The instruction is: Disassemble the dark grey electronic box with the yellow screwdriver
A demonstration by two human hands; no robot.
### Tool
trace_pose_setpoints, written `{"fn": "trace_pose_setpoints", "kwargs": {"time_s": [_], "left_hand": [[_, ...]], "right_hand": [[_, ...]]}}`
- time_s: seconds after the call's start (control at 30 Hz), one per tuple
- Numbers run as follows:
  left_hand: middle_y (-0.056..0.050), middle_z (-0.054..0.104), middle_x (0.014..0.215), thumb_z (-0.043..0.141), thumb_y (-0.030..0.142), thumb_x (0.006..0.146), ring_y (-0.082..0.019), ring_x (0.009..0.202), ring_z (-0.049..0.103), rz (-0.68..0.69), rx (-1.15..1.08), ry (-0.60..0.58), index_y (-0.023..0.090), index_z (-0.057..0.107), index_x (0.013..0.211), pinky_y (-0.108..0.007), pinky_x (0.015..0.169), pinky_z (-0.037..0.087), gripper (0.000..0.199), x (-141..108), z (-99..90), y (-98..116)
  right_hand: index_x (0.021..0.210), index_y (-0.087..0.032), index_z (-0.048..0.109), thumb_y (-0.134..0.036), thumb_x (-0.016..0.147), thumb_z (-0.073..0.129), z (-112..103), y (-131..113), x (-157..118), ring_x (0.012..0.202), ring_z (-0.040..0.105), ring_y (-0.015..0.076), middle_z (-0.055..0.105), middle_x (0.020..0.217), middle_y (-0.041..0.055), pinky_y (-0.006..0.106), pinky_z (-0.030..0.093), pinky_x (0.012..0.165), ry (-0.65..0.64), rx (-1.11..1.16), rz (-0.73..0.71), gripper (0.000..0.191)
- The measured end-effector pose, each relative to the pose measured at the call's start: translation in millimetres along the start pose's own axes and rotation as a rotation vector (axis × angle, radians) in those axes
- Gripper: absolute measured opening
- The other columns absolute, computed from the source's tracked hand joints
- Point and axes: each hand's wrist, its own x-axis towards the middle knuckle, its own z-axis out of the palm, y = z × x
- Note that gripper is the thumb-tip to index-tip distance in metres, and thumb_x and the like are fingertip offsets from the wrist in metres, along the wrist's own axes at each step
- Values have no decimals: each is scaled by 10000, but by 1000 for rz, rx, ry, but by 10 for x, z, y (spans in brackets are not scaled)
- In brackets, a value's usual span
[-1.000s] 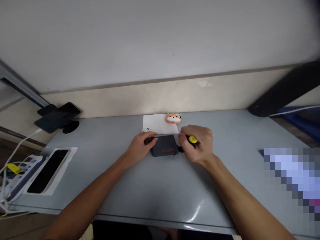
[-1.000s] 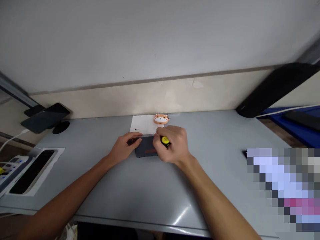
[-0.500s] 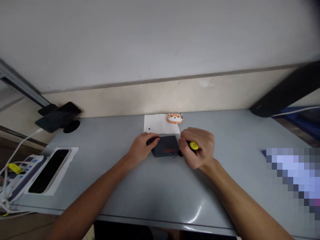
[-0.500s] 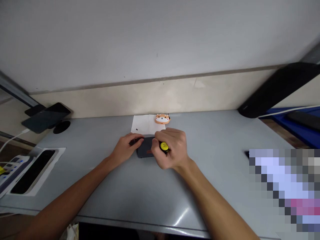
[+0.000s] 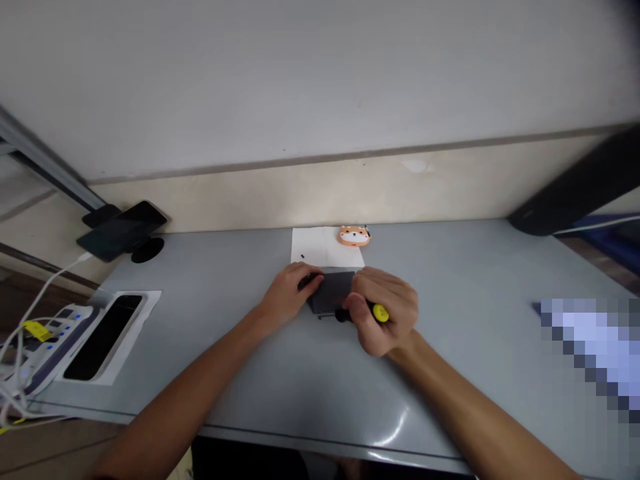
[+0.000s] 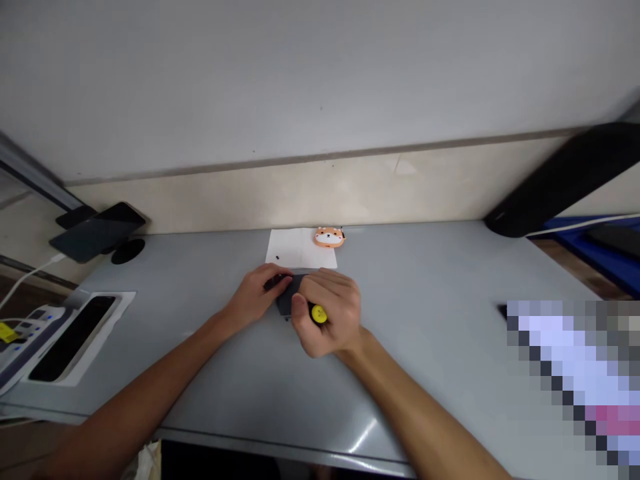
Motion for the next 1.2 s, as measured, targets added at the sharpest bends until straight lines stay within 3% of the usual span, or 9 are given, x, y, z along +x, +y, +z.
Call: {"fn": "trace_pose_setpoints", "kwargs": {"time_s": [0.23,0.37,0.57,0.9,1.0,1.1,1.2], "left_hand": [[-42,732,1096,551,292,1032,-197,1030,681,29,-4,-7,243,714,1122,-353,952,530,192,-9,3,-25],[-44,729,1095,550,291,1034,-194,1033,680,24,-11,0,245,719,1132,-352,958,529,201,-15,3,-38],[-43,738,1103,541,286,1034,-196,1037,684,19,-22,-13,252,725,1136,-359,965,532,213,-14,-2,-24],[-44,728,1076,559,289,1022,-192,1040,668,90,26,52,236,719,1044,-360,975,528,170,-8,-14,42],[-54,723,1040,557,272,1019,-192,1018,651,227,45,99,224,728,1007,-366,979,518,178,-30,-53,142],[-60,729,1014,520,238,1025,-193,979,646,347,59,49,219,728,1014,-373,957,519,209,-71,-80,248],[-69,726,1069,536,269,1014,-204,989,651,371,96,6,227,717,1082,-395,964,518,198,-111,-67,295]], "right_hand": [[568,-225,275,-92,796,512,-318,121,180,467,238,113,266,494,-43,312,212,484,-89,-206,50,355],[553,-226,297,-107,775,520,-424,250,195,451,254,115,283,475,-41,314,223,477,-88,-297,56,336],[558,-222,290,-114,798,512,-309,218,126,462,259,110,286,489,-43,307,225,481,-138,-219,83,344],[579,-205,524,-132,887,493,-90,84,32,473,445,116,515,501,-14,294,322,508,-120,-66,125,318],[559,-199,537,-159,904,493,-142,106,41,464,439,109,508,493,-20,285,329,503,-34,-41,250,350],[540,-200,553,-172,874,515,-213,195,55,479,434,116,496,504,-20,286,320,494,125,-14,411,338],[520,-203,573,-178,839,521,-267,319,69,502,431,130,480,511,-13,288,319,492,281,14,506,324]]}}
